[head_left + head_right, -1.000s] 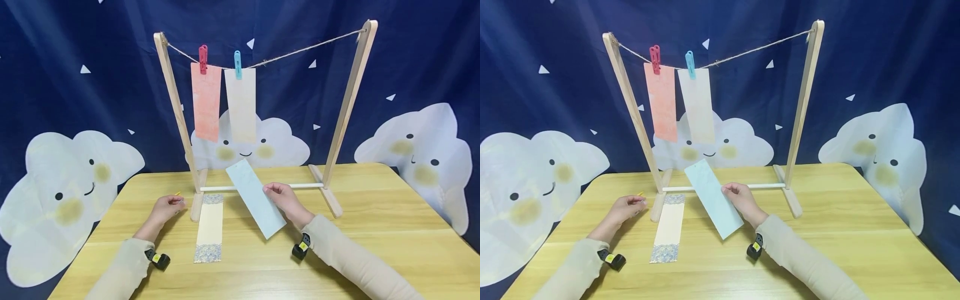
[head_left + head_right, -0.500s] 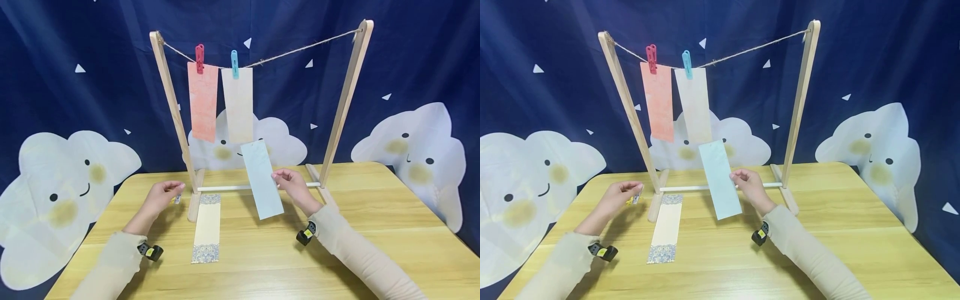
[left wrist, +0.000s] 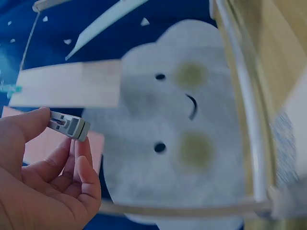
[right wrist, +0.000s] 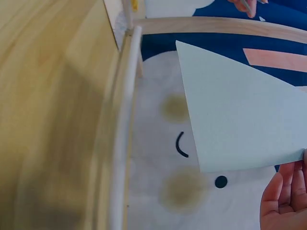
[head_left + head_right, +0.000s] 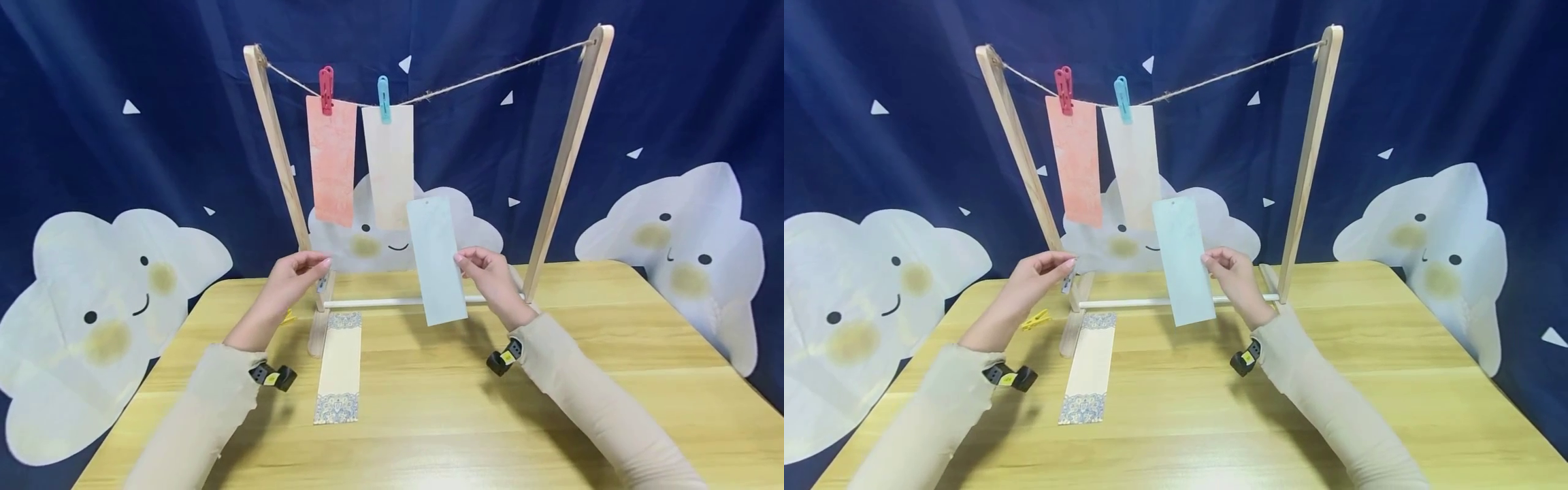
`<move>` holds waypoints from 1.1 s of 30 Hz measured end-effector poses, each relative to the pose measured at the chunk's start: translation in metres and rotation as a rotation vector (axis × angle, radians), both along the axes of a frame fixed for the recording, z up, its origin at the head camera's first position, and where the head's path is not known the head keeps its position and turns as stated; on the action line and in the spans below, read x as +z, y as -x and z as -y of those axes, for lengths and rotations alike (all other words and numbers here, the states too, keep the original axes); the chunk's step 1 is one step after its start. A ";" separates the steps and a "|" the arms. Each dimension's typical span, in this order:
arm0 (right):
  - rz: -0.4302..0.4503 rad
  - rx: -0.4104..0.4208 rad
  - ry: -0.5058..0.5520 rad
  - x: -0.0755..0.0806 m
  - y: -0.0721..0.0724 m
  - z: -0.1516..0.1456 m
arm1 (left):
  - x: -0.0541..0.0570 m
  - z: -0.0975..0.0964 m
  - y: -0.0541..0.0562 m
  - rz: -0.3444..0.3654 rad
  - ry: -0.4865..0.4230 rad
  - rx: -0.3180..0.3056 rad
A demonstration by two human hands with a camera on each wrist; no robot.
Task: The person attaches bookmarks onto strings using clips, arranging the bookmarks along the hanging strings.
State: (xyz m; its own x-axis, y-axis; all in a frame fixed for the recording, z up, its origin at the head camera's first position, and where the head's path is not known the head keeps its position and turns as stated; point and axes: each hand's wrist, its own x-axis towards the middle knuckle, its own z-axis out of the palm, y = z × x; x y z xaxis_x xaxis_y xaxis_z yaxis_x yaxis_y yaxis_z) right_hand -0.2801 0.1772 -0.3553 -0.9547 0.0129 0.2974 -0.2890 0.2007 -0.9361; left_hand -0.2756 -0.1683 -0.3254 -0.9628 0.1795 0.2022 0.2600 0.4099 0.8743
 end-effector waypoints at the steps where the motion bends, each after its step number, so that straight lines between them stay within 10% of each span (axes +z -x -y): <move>1: -0.008 -0.004 0.004 0.002 0.001 0.000 | 0.003 -0.005 0.001 0.004 -0.005 -0.012; 14: -0.114 -0.064 0.045 0.021 0.005 -0.005 | 0.063 -0.060 0.015 -0.044 -0.114 -0.135; 33: -0.194 -0.128 0.079 0.051 0.019 -0.002 | 0.146 -0.118 0.032 -0.013 -0.183 -0.062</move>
